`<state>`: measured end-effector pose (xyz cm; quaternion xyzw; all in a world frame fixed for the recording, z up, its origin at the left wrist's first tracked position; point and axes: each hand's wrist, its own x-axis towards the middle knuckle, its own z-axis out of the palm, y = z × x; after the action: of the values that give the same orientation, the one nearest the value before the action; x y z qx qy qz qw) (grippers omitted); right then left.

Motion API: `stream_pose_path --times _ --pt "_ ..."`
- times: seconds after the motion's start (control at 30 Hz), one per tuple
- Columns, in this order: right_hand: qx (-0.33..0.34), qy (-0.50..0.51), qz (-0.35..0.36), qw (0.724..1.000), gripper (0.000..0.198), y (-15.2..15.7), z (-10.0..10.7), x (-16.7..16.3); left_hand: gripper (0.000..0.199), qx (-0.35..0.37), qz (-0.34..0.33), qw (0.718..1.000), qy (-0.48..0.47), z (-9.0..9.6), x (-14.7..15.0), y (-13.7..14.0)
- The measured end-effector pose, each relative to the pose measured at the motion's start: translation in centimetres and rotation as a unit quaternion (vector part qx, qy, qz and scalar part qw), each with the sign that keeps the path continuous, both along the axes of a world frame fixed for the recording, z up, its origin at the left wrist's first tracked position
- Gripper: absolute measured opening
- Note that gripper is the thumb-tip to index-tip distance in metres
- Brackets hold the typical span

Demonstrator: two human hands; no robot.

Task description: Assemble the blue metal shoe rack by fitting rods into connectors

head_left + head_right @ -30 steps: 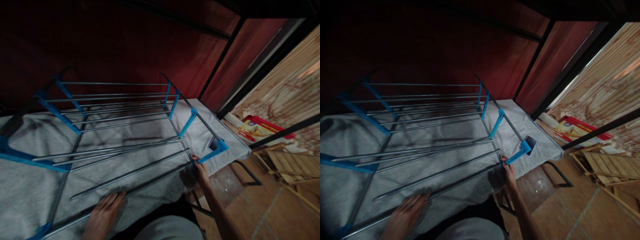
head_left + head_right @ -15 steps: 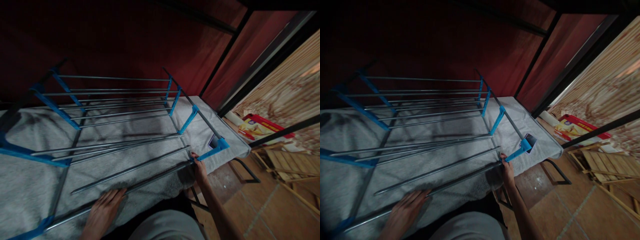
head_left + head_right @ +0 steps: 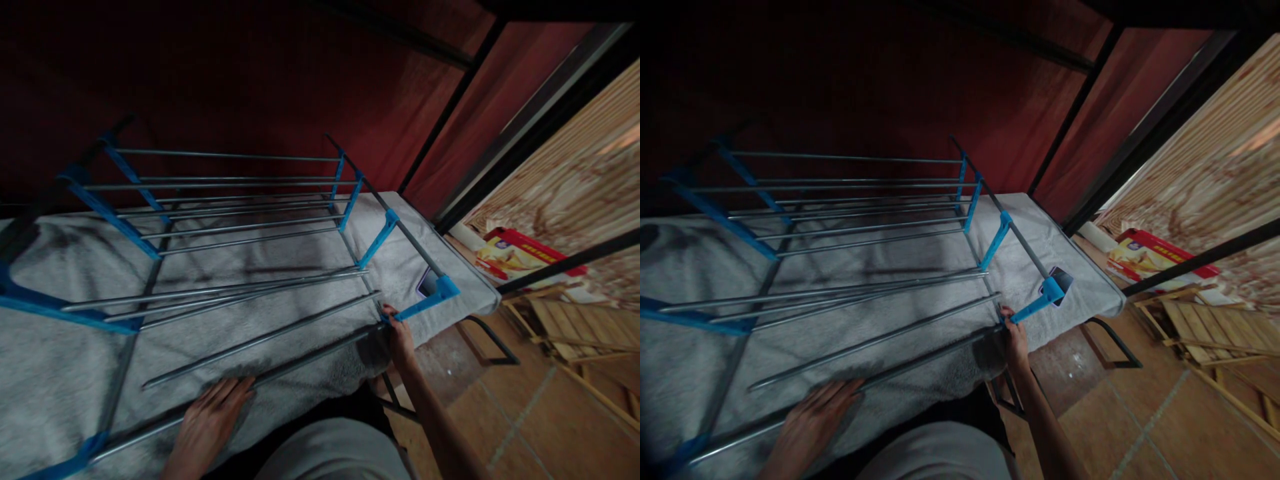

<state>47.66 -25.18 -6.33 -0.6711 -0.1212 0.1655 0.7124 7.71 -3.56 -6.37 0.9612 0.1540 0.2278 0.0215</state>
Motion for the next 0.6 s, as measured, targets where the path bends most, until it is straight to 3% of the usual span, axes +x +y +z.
stream_pose_path --times 0.6 --pt "0.009 0.024 0.001 1.0 0.035 0.16 0.13 -0.25 0.037 -0.055 0.015 0.998 0.017 0.82 0.14 0.15"
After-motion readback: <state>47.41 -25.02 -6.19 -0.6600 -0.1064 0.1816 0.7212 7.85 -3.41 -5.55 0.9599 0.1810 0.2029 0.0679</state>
